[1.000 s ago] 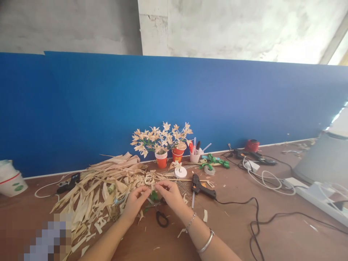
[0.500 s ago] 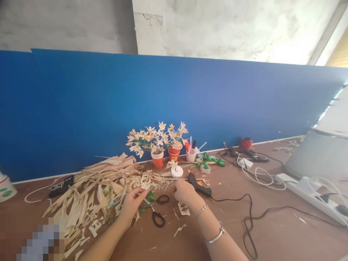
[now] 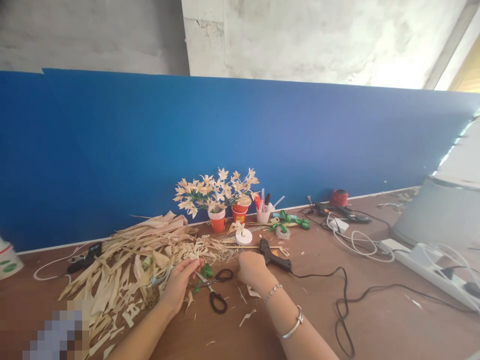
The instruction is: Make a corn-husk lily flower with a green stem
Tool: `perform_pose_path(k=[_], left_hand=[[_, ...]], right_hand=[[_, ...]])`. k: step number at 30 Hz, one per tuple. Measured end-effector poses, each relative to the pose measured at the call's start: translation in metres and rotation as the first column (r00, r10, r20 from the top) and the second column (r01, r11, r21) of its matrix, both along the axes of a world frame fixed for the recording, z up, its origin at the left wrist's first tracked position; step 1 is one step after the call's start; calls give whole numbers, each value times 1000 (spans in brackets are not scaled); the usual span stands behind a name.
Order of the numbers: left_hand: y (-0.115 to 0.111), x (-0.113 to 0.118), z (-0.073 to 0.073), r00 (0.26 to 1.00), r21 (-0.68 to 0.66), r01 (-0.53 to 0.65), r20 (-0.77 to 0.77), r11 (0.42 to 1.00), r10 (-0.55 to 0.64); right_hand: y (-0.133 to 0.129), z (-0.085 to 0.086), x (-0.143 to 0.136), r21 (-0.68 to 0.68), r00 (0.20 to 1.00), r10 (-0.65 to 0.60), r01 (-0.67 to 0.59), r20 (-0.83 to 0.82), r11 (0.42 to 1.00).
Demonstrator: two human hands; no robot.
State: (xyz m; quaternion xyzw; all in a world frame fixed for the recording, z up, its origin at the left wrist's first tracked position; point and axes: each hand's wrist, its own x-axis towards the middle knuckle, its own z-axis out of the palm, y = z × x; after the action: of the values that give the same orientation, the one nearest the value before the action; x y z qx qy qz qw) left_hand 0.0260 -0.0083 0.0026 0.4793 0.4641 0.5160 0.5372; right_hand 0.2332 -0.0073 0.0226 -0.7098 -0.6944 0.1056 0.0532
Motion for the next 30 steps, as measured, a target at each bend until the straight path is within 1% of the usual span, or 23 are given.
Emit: perform_pose_path(k=[2,4,5,6,7,8,9,10,11,12,13,14,15,17,19,21,22,23,25,28,30], left_hand=[[1,0,-1,997,-18,20,78,1000,-19],[1,0,-2,988,-36,41,151,999,-35],[2,0,-3,984,-44,49,175,998,-40],[2,0,-3,981,-52,52,191,997,-41],[2,0,-4,979,-59,53,198,997,-40],[2,0,-4,979,-65,53,200,996,-39],[3,0,-4,979,-70,52,200,996,-37],[3,0,-4,979,-74,52,198,996,-36],[3,0,-4,980,-79,53,197,995,-36],[3,0,-4,979,-84,55,199,995,-37],[2,1,-3,978,-92,56,204,994,-36],[2,1,-2,977,-100,59,211,993,-37],[2,1,-1,975,-108,61,219,992,-36],[0,2,0,970,-115,69,239,991,-40],[-1,2,1,968,-114,89,243,989,-59],[-2,2,0,976,-105,99,206,990,-76],[-2,2,0,984,-87,92,163,992,-77],[-1,2,-1,992,-56,76,109,996,-69],[0,1,-2,1000,52,24,-10,998,-24],[2,-1,-5,987,239,-16,-152,971,53],[3,-3,-6,972,312,-16,-218,950,88]], right_hand=[[0,1,-2,31,1000,4,-4,16,1000],[1,2,-5,104,1000,6,-5,-10,995],[1,3,-8,165,997,14,-2,-71,986],[1,4,-11,233,985,36,4,-169,972],[1,4,-15,292,951,79,13,-300,956],[0,3,-20,328,882,132,27,-451,944],[-2,2,-25,326,780,180,33,-599,945],[-3,0,-31,283,659,203,15,-724,959],[-5,-2,-38,216,535,196,-25,-822,976],[-8,-4,-44,144,428,166,-83,-888,986],[-10,-6,-50,84,350,129,-139,-928,987],[-12,-7,-55,42,295,94,-176,-951,983],[-13,-8,-59,13,260,65,-199,-963,980],[-15,-9,-65,-16,221,29,-199,-975,980],[-16,-9,-67,-35,213,5,-185,-977,982],[-16,-9,-67,-45,218,-7,-172,-976,984],[-15,-10,-66,-50,222,-12,-164,-975,985],[-15,-11,-66,-52,226,-14,-159,-974,986],[-14,-14,-64,-44,236,-5,-161,-972,986],[-12,-18,-63,-37,259,9,-170,-966,985],[-11,-19,-62,-37,269,9,-167,-963,985]])
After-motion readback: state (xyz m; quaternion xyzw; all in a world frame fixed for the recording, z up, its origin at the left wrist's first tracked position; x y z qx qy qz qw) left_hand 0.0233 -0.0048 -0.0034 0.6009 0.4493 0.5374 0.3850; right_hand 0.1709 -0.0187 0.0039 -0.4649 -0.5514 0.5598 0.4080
